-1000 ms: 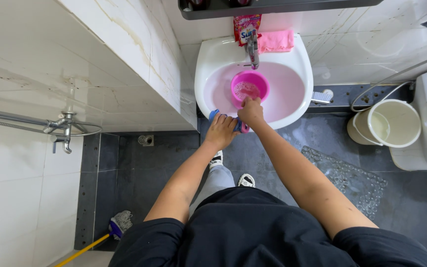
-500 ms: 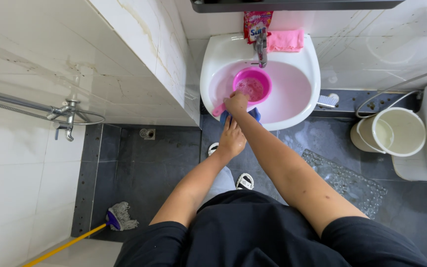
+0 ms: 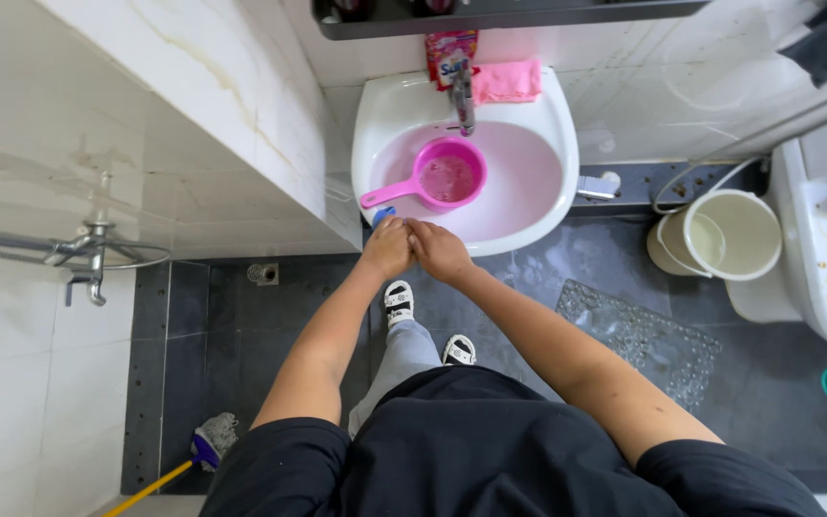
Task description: The person washes a pink cloth and a blue cloth in a bathroom sink using a pink scoop to pour soapy water. They scrub the cloths with their hands, rinse them under running water, and wring them out repeatedly.
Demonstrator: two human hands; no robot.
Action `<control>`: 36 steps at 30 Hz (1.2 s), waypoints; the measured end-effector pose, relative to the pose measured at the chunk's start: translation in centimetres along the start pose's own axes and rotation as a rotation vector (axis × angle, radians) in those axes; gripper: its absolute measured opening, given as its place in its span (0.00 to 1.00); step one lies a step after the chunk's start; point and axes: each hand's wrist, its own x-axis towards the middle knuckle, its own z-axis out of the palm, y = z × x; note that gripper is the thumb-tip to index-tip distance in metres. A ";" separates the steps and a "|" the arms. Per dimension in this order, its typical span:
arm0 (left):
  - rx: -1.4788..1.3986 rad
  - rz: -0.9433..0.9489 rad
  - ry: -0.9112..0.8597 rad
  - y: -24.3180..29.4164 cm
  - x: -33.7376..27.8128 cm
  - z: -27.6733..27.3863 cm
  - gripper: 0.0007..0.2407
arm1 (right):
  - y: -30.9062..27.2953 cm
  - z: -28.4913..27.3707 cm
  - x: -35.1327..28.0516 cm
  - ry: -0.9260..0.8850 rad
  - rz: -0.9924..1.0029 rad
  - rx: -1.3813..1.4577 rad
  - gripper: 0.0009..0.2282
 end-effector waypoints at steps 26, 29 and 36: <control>-0.047 -0.175 -0.128 15.4 10.9 6.6 0.15 | 9.8 -14.4 -5.8 -0.121 -0.212 -0.706 0.29; -0.030 -0.150 -0.131 13.8 8.6 4.9 0.14 | 8.8 -12.9 -5.4 -0.145 -0.240 -0.699 0.31; 0.113 -0.097 -0.083 6.2 1.8 1.8 0.12 | 3.1 -5.1 -2.0 -0.307 -0.170 -0.626 0.28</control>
